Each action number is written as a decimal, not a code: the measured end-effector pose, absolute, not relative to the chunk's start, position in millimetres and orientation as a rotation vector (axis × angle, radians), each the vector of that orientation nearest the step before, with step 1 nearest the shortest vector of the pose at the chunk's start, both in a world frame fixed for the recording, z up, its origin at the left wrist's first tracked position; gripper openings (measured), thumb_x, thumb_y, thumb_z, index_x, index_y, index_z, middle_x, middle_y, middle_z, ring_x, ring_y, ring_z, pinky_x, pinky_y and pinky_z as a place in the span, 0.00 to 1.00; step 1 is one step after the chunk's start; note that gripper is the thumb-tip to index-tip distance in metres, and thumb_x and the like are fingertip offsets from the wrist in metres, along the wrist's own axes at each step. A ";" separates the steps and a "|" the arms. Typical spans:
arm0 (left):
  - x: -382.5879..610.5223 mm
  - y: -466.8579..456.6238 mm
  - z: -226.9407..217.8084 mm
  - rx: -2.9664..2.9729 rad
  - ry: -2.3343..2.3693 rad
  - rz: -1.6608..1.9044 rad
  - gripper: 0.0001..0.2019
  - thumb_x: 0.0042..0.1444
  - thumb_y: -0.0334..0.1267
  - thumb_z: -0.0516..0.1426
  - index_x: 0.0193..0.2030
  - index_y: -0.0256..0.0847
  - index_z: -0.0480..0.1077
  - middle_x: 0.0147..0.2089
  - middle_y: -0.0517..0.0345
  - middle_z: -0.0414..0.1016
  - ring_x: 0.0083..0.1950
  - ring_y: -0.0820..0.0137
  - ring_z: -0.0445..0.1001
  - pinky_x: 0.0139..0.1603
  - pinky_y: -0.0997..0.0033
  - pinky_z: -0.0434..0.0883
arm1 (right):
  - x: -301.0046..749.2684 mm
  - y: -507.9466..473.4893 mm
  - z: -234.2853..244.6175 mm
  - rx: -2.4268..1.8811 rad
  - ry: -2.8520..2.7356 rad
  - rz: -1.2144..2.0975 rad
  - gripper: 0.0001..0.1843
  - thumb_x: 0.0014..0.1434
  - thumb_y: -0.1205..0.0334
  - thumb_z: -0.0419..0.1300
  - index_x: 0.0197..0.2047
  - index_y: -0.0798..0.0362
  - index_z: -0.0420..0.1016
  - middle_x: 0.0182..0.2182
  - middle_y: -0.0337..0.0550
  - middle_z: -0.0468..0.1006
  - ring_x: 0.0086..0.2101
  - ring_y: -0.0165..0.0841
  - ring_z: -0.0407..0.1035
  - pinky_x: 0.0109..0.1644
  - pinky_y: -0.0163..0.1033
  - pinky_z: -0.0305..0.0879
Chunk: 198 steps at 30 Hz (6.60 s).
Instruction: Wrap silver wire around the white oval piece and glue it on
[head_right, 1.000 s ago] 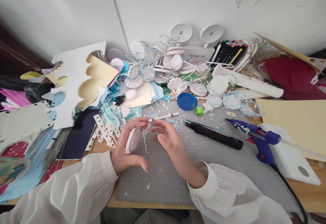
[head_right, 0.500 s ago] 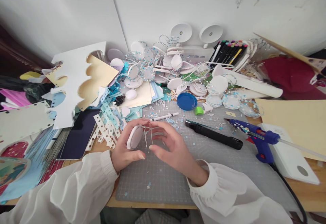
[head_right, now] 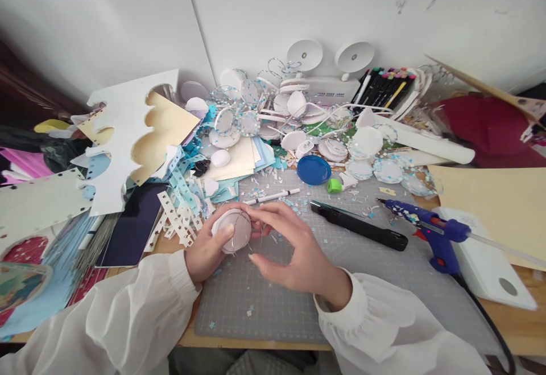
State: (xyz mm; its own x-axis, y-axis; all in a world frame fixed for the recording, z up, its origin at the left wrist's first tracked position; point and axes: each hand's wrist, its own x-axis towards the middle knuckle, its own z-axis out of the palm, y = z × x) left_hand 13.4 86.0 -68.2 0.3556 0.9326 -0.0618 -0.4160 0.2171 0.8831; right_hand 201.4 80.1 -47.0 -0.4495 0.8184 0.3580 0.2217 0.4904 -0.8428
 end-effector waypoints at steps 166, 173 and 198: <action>16.2 91.7 -55.8 0.376 0.431 0.841 0.20 0.66 0.47 0.46 0.41 0.33 0.72 0.43 0.44 0.78 0.43 0.63 0.77 0.45 0.66 0.72 | 189.9 69.9 -55.0 -1.092 -1.915 1.112 0.18 0.64 0.60 0.53 0.22 0.53 0.62 0.17 0.33 0.63 0.20 0.24 0.56 0.25 0.32 0.51; 17.5 91.0 -54.6 0.426 0.427 0.847 0.18 0.63 0.49 0.51 0.42 0.35 0.72 0.42 0.46 0.77 0.40 0.64 0.76 0.37 0.69 0.72 | 188.8 71.2 -48.8 -1.141 -1.739 1.408 0.20 0.63 0.55 0.53 0.21 0.52 0.63 0.14 0.34 0.64 0.18 0.26 0.58 0.25 0.34 0.54; 18.1 89.4 -54.2 0.386 0.537 0.959 0.19 0.55 0.52 0.58 0.45 0.38 0.71 0.42 0.50 0.76 0.39 0.64 0.76 0.37 0.68 0.73 | 190.1 74.8 -50.8 -1.078 -1.492 1.523 0.24 0.65 0.45 0.50 0.27 0.54 0.70 0.12 0.32 0.61 0.16 0.25 0.54 0.23 0.34 0.54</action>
State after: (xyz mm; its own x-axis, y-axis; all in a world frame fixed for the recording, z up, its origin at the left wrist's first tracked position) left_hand 18.1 89.4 -54.2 0.4615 0.8486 -0.2585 -0.6639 0.5237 0.5338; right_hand 190.1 74.8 -50.8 -0.3778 0.9232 -0.0702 0.0518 -0.0547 -0.9972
